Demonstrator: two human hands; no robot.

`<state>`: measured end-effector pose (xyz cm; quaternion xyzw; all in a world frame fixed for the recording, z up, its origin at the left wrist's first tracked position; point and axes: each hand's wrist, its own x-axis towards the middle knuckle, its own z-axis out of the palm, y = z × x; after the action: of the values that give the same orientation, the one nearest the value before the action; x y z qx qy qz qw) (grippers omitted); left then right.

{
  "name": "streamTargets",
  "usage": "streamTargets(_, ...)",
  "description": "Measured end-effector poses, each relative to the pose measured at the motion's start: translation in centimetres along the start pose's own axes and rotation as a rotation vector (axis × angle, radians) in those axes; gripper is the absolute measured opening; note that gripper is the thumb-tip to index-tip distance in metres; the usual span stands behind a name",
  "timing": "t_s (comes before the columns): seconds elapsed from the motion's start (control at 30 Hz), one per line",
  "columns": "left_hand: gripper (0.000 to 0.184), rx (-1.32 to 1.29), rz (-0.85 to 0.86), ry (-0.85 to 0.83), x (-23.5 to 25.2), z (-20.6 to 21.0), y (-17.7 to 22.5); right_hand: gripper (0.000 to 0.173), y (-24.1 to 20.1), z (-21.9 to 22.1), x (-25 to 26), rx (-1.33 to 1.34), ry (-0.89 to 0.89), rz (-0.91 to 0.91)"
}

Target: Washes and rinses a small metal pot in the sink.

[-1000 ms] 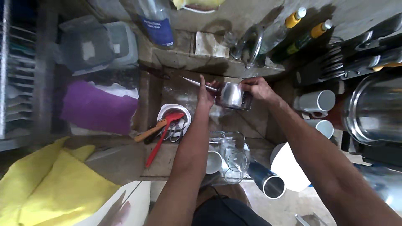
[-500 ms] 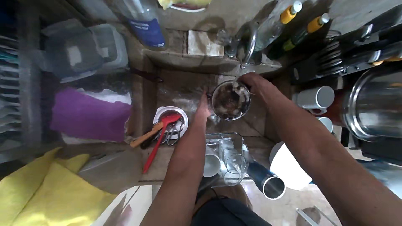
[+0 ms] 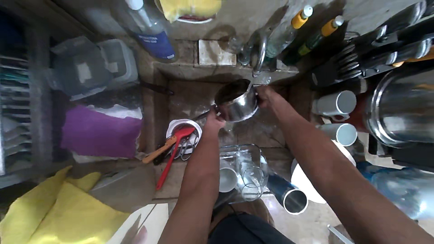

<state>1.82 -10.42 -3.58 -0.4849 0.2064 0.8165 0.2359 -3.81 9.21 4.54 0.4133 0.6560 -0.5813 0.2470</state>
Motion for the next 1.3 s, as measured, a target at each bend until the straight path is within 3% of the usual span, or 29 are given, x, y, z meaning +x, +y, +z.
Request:
streamTargets(0.13, 0.057, 0.0, 0.011, 0.022, -1.1, 1.1, 0.7, 0.038, 0.8, 0.5, -1.4, 0.046, 0.054, -0.004)
streamTargets(0.27, 0.046, 0.003, 0.039, 0.092, -2.5, 3.0, 0.7, 0.047, 2.1, 0.0, -0.9, 0.099, 0.122, -0.048)
streamTargets(0.37, 0.049, 0.041, 0.061, 0.105, -3.0, 3.6, 1.1, 0.064, 2.9, 1.4, -2.0, -0.163, 0.353, -0.17)
streamTargets(0.43, 0.052, 0.117, 0.062, 0.127, -3.5, 3.8, 1.7, 0.057, 3.4, 2.3, -3.8, -0.268, 0.428, -0.315)
streamTargets(0.53, 0.049, 0.229, 0.084, 0.177, -2.5, 2.8, 2.7, 0.052, 4.7, 2.8, -4.8, -0.216, 0.367, -0.43)
streamTargets(0.7, 0.06, 0.219, 0.121, 0.249, -2.3, 0.7, 4.3, 0.062, 5.4, 5.0, -3.5, -0.136, 0.28, -0.319)
streamTargets(0.87, 0.05, 0.193, 0.14, 0.245, -2.6, 0.0, 4.7, 0.061, 4.9, 5.9, 0.0, 0.006, 0.129, -0.276)
streamTargets(0.97, 0.045, 0.176, 0.161, 0.244, -2.4, 0.4, 4.8, 0.059, 4.7, 6.9, -1.4, -0.202, 0.21, -0.306)
streamTargets(1.07, 0.052, 0.162, 0.167, 0.237, -2.2, 0.6, 4.5, 0.066, 4.4, 8.2, -3.8, -0.144, 0.322, -0.243)
streamTargets(1.13, 0.057, 0.143, 0.164, 0.243, -2.1, 0.6, 4.4, 0.066, 4.1, 7.3, -2.2, -0.161, 0.24, -0.265)
streamTargets(1.2, 0.056, 0.196, 0.161, 0.247, -2.7, 0.6, 4.6, 0.051, 3.5, 5.1, 0.6, -0.219, 0.041, -0.371)
streamTargets(1.23, 0.049, 0.251, 0.159, 0.237, -3.2, 0.6, 4.7, 0.045, 3.3, 4.3, 2.0, -0.19, -0.057, -0.417)
streamTargets(1.3, 0.044, 0.335, 0.144, 0.192, -3.1, 0.4, 4.6, 0.044, 2.7, 3.6, 3.2, 0.023, -0.172, -0.328)
